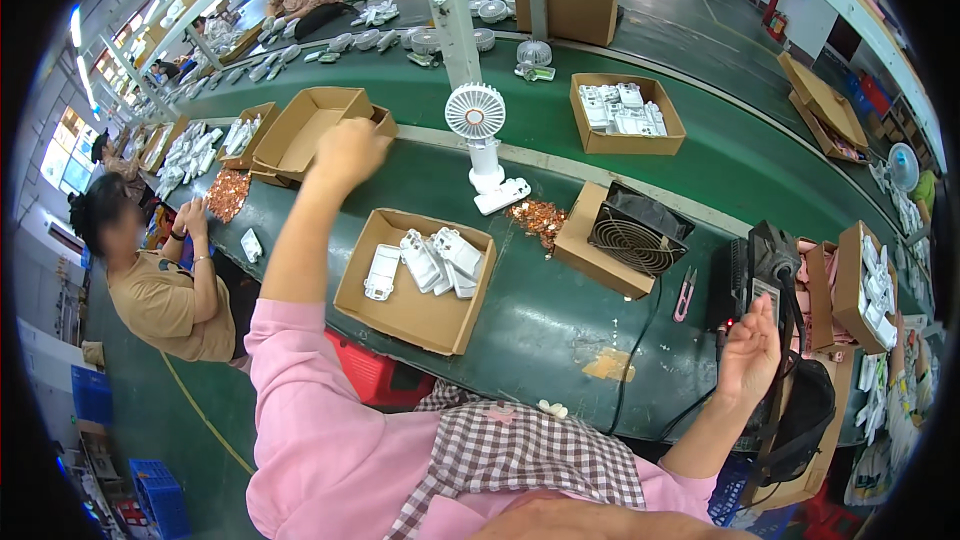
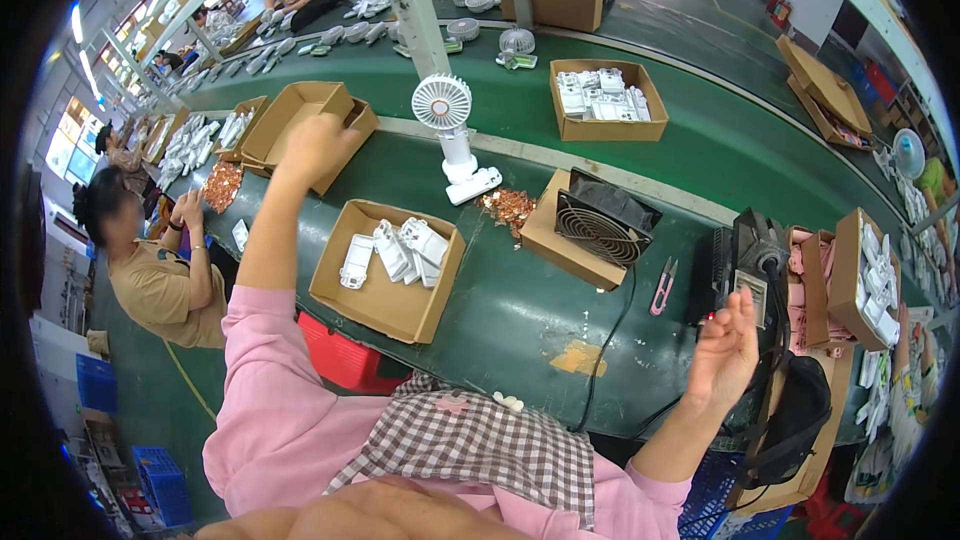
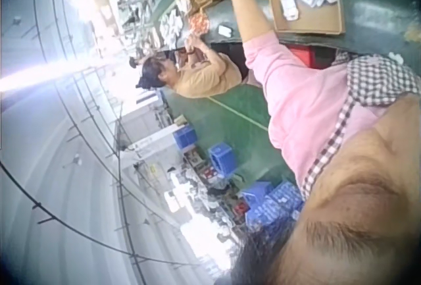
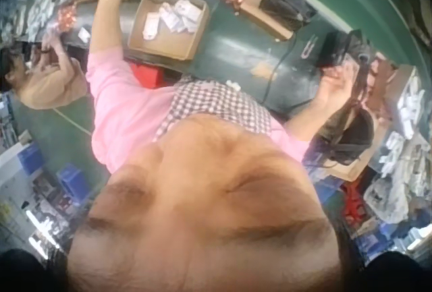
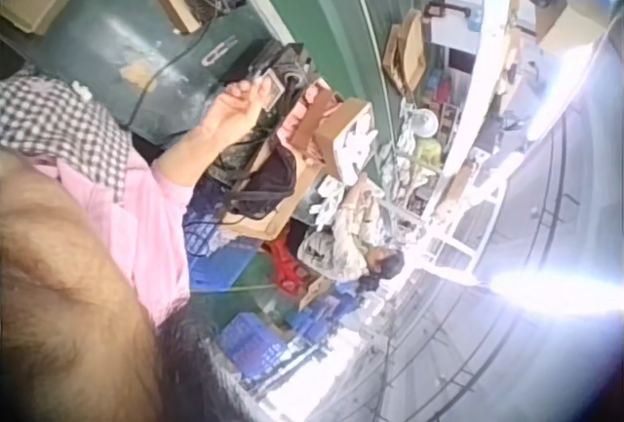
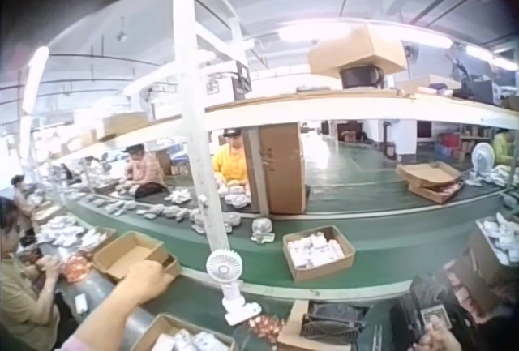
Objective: The person solders small components onto plastic casings using a soldering iron, transfers plastic parts between cardboard boxes by hand, and solders additional plastic casings with the soldering iron.
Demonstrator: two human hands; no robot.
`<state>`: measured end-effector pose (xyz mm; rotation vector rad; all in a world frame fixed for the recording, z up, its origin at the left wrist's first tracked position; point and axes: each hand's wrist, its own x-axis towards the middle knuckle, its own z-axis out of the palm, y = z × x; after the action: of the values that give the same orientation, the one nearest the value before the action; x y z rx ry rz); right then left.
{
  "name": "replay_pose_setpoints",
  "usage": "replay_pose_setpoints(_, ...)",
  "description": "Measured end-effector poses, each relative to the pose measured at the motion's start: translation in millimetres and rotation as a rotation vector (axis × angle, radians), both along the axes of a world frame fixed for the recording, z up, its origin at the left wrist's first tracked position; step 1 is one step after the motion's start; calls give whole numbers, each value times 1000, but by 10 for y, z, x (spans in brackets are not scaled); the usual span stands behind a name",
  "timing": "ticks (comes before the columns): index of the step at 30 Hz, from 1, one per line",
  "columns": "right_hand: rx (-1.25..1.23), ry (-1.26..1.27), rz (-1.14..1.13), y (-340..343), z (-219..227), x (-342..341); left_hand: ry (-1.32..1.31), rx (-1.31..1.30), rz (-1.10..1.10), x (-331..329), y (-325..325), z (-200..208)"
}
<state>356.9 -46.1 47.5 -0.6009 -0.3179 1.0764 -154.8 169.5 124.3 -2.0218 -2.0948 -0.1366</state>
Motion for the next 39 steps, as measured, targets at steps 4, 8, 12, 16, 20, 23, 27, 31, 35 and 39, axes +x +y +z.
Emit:
replay_pose_setpoints(4, -115, -61, 108, -2, 78, -642, 242, 240, 216, -1174, 366, -493)
replay_pose_setpoints(8, -191, -219, 304, -14, 145, -1173, -166, 154, 337, -1493, 458, -783)
replay_pose_setpoints(12, -192, -462, 481, -137, 201, -1358, -205, 414, 191, -1743, 82, -473)
replay_pose_setpoints(16, -210, -635, 523, -221, 188, -1402, -645, 455, -249, -1316, -835, 87)
replay_pose_setpoints(20, -62, -586, 418, -241, 137, -1367, -448, 399, -501, -738, -1786, 426)
replay_pose_setpoints(23, 81, -510, 321, -245, 250, -1272, -252, 294, -753, -263, -2217, 606)
replay_pose_setpoints(27, 100, -478, 260, -343, 362, -1165, -177, 143, -1077, 284, -2246, 421)
replay_pose_setpoints(31, 4, -586, 395, -536, 253, -900, -155, 89, -1284, 753, -2161, -35)
replay_pose_setpoints(35, -183, -779, 425, -652, 75, -897, -260, 158, -1260, 846, -2044, -457)
replay_pose_setpoints(39, -257, -876, 424, -664, -206, -995, -201, 186, -1261, 852, -2029, -724)
